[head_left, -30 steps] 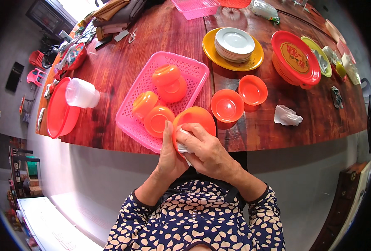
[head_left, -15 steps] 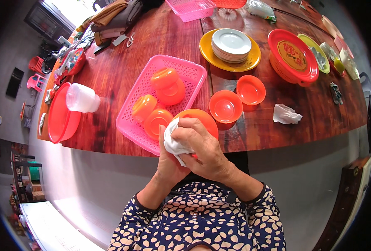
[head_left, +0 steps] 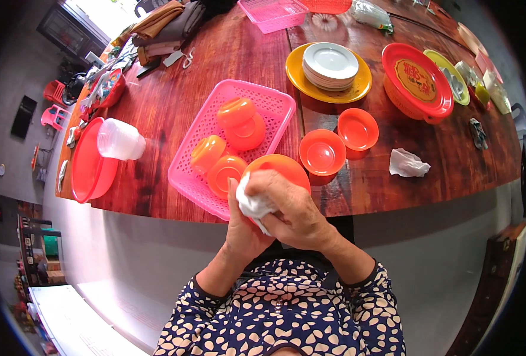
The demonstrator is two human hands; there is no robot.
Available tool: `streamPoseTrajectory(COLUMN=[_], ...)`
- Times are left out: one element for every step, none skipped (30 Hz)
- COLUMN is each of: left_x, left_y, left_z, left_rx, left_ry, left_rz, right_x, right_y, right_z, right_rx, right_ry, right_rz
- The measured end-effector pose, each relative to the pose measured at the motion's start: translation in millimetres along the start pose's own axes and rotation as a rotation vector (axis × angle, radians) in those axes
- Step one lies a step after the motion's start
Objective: The person wipes several small orange plastic bowls with a white cloth. They pick up each bowl from a pink basket, wipe the exterior and interior surfaces, and place the cleaned bowls back into the basket. The task is performed at a wooden table with other dishes visible in the background.
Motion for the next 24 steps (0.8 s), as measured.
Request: streamPoseTrajectory(left_x=[-0.9, -0.7, -2.0, -3.3, -4.7, -5.5, -4.7, -3.2, -2.0, -1.1, 1.1, 1.6, 2.7, 3.8, 5.5, 6.0, 6.4, 7.2, 7.2, 6.6, 6.1, 6.0, 5.6, 4.8], left_y=[2.4, 3.3, 3.2, 6.8, 10.9, 14.5, 13.4, 11.1, 9.8, 9.3, 5.1, 4.2, 2.8, 1.1, -1.6, -2.1, -2.2, -1.9, -0.1, 1.8, 3.9, 6.2, 8.9, 11.9], left_z=[2.5, 2.9, 5.3, 7.2, 8.0, 8.5, 9.7, 7.3, 5.2, 2.7, 1.5, 0.8, -0.8, -2.5, -5.1, -3.3, -1.6, 0.0, 3.3, 4.7, 5.8, 8.1, 10.1, 12.0], left_rx=[0.041, 0.082, 0.128, 0.147, 0.166, 0.184, 0.347, 0.329, 0.312, 0.294, 0.261, 0.259, 0.259, 0.259, 0.259, 0.271, 0.283, 0.295, 0.300, 0.323, 0.346, 0.367, 0.393, 0.419], left_ry=[0.039, 0.078, 0.061, 0.043, 0.024, 0.006, -0.036, -0.023, -0.011, 0.003, 0.018, 0.016, 0.022, 0.027, 0.045, 0.029, 0.014, -0.001, -0.037, -0.058, -0.078, -0.098, -0.110, -0.122], left_rz=[0.035, 0.071, 0.127, 0.166, 0.206, 0.246, 0.331, 0.328, 0.324, 0.323, 0.280, 0.272, 0.263, 0.254, 0.245, 0.260, 0.275, 0.290, 0.299, 0.303, 0.308, 0.311, 0.314, 0.318], right_x=[-1.6, -4.3, -8.0, -12.4, -17.5, -22.8, -24.5, -18.0, -12.2, -8.8, -7.4, -6.9, -6.5, -8.0, -8.5, -9.4, -8.2, -6.6, -7.8, -10.1, -12.9, -16.0, -20.2, -24.7], right_y=[-3.1, -5.5, -6.5, -7.1, -7.6, -8.6, -0.9, 10.5, 22.2, 34.0, 37.7, 30.8, 23.9, 19.0, 17.8, 17.3, 19.2, 21.1, 20.4, 19.2, 18.6, 15.7, 12.9, 10.0], right_z=[-2.1, -4.3, -5.3, -6.1, -5.8, -4.7, -0.8, -3.7, -7.5, -11.9, -15.2, -17.4, -20.7, -23.2, -15.7, -9.8, -7.7, -7.3, -1.2, 6.2, 12.4, 18.4, 22.9, 27.6], right_rx=[0.043, 0.086, -0.012, -0.109, -0.207, -0.306, -0.446, -0.566, -0.682, -0.794, -0.791, -0.793, -0.798, -0.803, -0.893, -0.998, -1.049, -1.100, -1.058, -1.015, -0.972, -0.899, -0.823, -0.746], right_ry=[0.011, 0.023, 0.043, 0.067, 0.092, 0.118, 0.105, 0.129, 0.154, 0.176, 0.236, 0.298, 0.357, 0.415, 0.378, 0.383, 0.339, 0.294, 0.225, 0.155, 0.085, 0.003, -0.078, -0.159], right_rz=[-0.103, -0.206, -0.295, -0.385, -0.474, -0.562, -0.536, -0.400, -0.262, -0.121, -0.041, -0.065, -0.086, -0.107, -0.136, -0.133, -0.111, -0.088, -0.115, -0.141, -0.166, -0.230, -0.294, -0.356])
Point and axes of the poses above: each hand's wrist, its own x-axis towards the middle knuckle, its own y-axis out of the back of the hand, z = x × y, the point moved 9 cm from there along x, towards the middle knuckle, and after that the axes turned 10 degrees about -x, right-handed, at the moved point
